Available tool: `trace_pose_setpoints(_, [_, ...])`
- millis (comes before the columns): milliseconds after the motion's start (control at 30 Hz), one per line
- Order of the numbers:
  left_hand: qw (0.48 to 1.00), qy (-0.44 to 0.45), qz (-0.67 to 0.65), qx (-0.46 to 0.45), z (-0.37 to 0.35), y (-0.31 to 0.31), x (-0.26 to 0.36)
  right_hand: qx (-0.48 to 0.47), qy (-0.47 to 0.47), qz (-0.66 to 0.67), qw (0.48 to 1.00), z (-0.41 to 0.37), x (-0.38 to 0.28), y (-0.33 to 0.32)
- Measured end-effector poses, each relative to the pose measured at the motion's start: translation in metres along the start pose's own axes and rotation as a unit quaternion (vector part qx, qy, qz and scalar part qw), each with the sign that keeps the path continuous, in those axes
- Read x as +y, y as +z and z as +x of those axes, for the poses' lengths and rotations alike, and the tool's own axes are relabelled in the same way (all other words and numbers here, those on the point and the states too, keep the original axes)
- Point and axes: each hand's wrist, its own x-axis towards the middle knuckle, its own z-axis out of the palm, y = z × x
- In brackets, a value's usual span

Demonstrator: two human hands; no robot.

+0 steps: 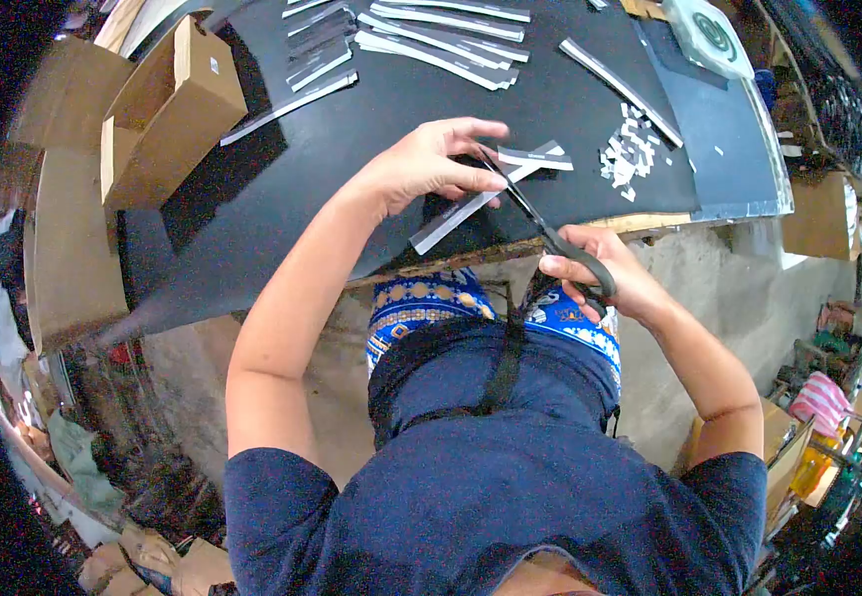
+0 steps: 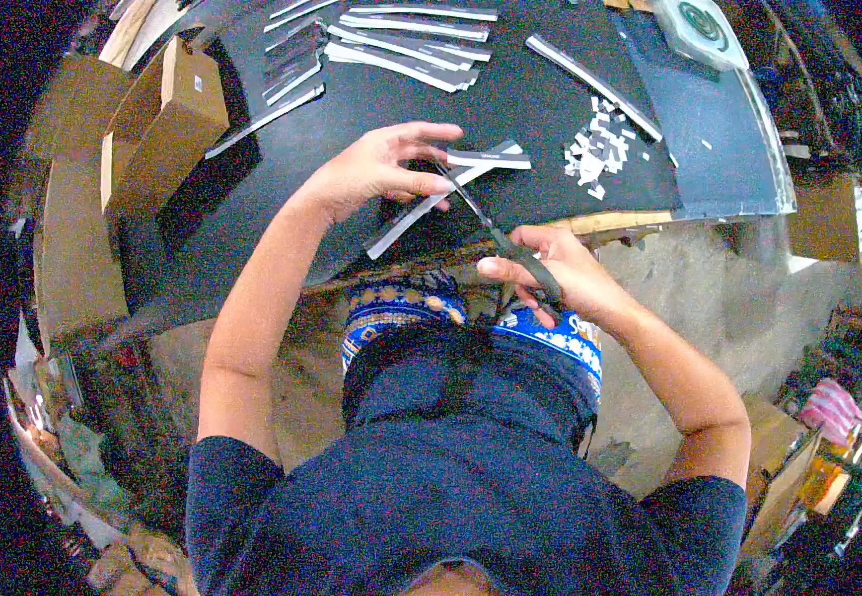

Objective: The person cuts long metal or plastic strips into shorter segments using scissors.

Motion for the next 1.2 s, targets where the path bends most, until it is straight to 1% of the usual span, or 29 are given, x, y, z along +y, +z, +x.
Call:
trace_pose_setpoints(33, [1.000, -0.003, 0.001, -0.002, -0.004, 0.004, 0.000, -0.006, 0.000, 0.007, 1.000, 0.000, 0.001, 0.001])
trace_pose_setpoints(100, [0.991, 0.028, -0.015, 0.133, -0.011, 0.009, 0.002, -0.004, 0.001, 0.013, 1.000, 0.001, 0.001, 0.002])
trace_pose_setpoints(133, [0.984, 0.046, -0.008, 0.173, -0.014, 0.010, 0.001, -0.003, 0.001, 0.016, 1.000, 0.001, 0.001, 0.002])
trace_pose_setpoints(167, [0.984, 0.046, -0.007, 0.173, -0.017, 0.009, 0.002, -0.003, 0.000, 0.017, 1.000, 0.002, 0.001, 0.003])
trace_pose_setpoints(233, [0.980, -0.025, -0.005, 0.200, -0.022, 0.006, 0.004, -0.002, -0.002, 0.034, 0.999, 0.001, 0.002, 0.003])
trace_pose_setpoints(267, [0.984, -0.038, 0.015, 0.171, -0.024, 0.003, 0.002, -0.002, -0.003, 0.035, 0.999, 0.001, 0.001, 0.004])
trace_pose_setpoints(300, [0.984, -0.039, 0.016, 0.172, -0.023, 0.002, 0.001, -0.004, -0.003, 0.036, 0.999, 0.001, 0.000, 0.005])
trace_pose_setpoints(367, [0.994, -0.101, 0.014, 0.046, -0.021, -0.002, -0.002, -0.009, -0.003, 0.037, 0.999, 0.002, 0.002, 0.006])
trace_pose_setpoints(400, [0.995, -0.100, 0.001, 0.025, -0.020, -0.001, -0.004, -0.007, -0.003, 0.040, 0.999, 0.004, 0.004, 0.007])
trace_pose_setpoints(433, [0.995, -0.100, 0.001, 0.026, -0.018, 0.001, -0.004, -0.004, -0.004, 0.042, 0.999, 0.005, 0.006, 0.007])
trace_pose_setpoints(500, [0.990, -0.115, -0.081, 0.018, -0.014, 0.004, -0.005, -0.001, -0.007, 0.046, 0.999, 0.006, 0.008, 0.009])
trace_pose_setpoints(700, [0.989, -0.112, -0.091, -0.009, -0.009, 0.003, -0.009, 0.010, -0.016, 0.038, 0.999, 0.004, 0.007, 0.012])
trace_pose_setpoints(967, [0.990, -0.083, -0.118, 0.010, -0.007, 0.006, -0.013, 0.017, -0.008, 0.030, 0.999, 0.003, 0.003, 0.014])
trace_pose_setpoints(1033, [0.990, -0.081, -0.117, 0.016, -0.007, 0.006, -0.013, 0.034, 0.001, -0.010, 0.999, 0.003, -0.002, 0.016])
trace_pose_setpoints(1133, [0.990, -0.081, -0.119, 0.011, -0.007, 0.007, -0.013, 0.032, 0.026, -0.013, 0.999, 0.002, -0.013, 0.017])
trace_pose_setpoints(1200, [0.989, -0.080, -0.123, 0.007, -0.006, 0.007, -0.013, 0.030, 0.021, -0.029, 0.999, 0.006, -0.014, 0.016])
